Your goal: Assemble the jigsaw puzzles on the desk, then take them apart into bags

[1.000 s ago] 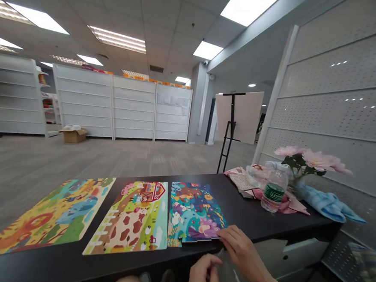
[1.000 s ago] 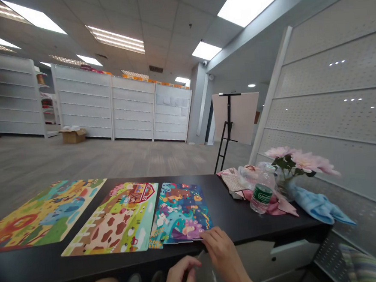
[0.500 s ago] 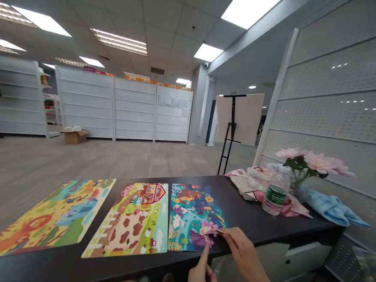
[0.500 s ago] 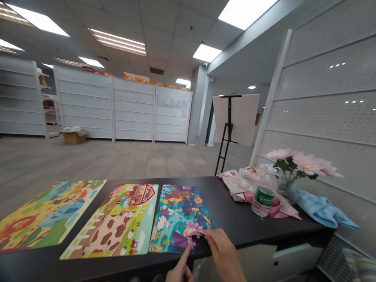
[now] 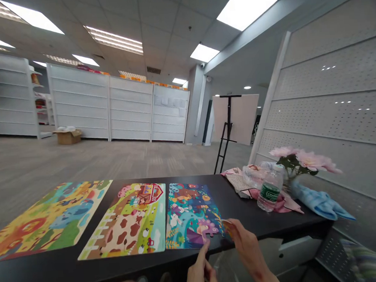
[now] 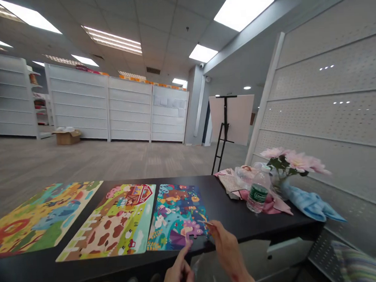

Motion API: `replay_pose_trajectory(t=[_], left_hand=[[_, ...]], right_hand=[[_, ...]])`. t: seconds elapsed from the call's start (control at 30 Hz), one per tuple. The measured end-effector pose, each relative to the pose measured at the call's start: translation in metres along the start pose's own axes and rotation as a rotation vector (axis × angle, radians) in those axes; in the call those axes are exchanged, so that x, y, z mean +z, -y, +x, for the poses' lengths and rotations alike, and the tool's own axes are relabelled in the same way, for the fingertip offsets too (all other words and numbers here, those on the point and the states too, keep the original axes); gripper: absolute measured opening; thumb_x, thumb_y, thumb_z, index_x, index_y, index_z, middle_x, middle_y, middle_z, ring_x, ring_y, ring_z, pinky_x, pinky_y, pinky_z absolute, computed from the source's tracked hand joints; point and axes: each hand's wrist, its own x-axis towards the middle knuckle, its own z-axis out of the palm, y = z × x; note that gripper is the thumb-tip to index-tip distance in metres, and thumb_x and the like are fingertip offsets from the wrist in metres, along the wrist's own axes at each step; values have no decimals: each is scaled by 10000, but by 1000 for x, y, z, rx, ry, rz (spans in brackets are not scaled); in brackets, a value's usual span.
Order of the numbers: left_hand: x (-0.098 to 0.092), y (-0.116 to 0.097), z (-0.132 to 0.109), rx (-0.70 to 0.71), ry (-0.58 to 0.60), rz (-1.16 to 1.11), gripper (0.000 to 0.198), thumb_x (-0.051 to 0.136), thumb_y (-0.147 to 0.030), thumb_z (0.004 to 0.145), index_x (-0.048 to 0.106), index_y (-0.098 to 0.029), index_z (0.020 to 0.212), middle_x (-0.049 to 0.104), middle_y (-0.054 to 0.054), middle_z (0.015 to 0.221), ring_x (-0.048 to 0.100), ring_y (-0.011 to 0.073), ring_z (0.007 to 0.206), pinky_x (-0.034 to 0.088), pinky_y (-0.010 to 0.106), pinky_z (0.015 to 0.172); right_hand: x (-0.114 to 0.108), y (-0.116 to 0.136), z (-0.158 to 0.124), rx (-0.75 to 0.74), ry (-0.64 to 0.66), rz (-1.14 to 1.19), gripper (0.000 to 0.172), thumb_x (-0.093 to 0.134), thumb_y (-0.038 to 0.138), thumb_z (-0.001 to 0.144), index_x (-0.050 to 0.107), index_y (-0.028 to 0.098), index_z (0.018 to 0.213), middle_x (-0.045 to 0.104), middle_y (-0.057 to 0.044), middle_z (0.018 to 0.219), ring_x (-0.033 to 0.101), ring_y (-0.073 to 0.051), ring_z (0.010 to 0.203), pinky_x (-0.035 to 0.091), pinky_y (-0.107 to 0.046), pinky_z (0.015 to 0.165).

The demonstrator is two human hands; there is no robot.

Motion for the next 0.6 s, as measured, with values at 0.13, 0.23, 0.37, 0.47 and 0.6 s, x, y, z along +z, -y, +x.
replay_pose_trajectory(t=[0.13, 0.23, 0.37, 0.47, 0.6], left_hand=[[-4, -27, -13, -39, -27, 6, 195, 556, -217, 848, 666, -170, 1002, 558, -5, 694, 521, 152, 648, 372, 237, 628], [-6, -42, -21, -74, -60, -46, 161, 513, -218, 874, 650, -181, 949, 584, 2, 713, 542, 165, 674, 369, 238, 637], [-9, -48, -26, -96, -157, -132, 143, 513, -249, 881, 633, -192, 936, 603, -3, 721, 550, 168, 670, 382, 239, 639], [-8, -44, -32, -135, -212, -200, 154, 538, -281, 871, 618, -191, 968, 591, -11, 717, 540, 159, 660, 395, 238, 637], [-5, -36, -43, -221, -286, -351, 216, 579, -342, 843, 602, -177, 980, 558, -23, 703, 513, 141, 634, 401, 229, 611]], right_hand=[[-12, 31, -28, 246, -138, 278, 407, 468, 579, 929, 630, 221, 1036, 763, -89, 899, 703, -206, 622, 570, -292, 533], [-7, 51, -73, 401, -132, 453, 402, 468, 578, 927, 615, 233, 1072, 748, -120, 1008, 739, -269, 790, 576, -300, 484], [17, 54, -135, 570, 37, 438, 394, 431, 545, 950, 630, 250, 1118, 750, -109, 1023, 739, -273, 863, 580, -283, 464], [30, 45, -163, 596, 111, 410, 394, 440, 474, 963, 611, 247, 1236, 752, -111, 1066, 750, -249, 822, 574, -265, 444], [22, 41, -162, 405, 230, 307, 389, 474, 377, 955, 614, 249, 1295, 726, -127, 1165, 759, -257, 864, 561, -246, 415]])
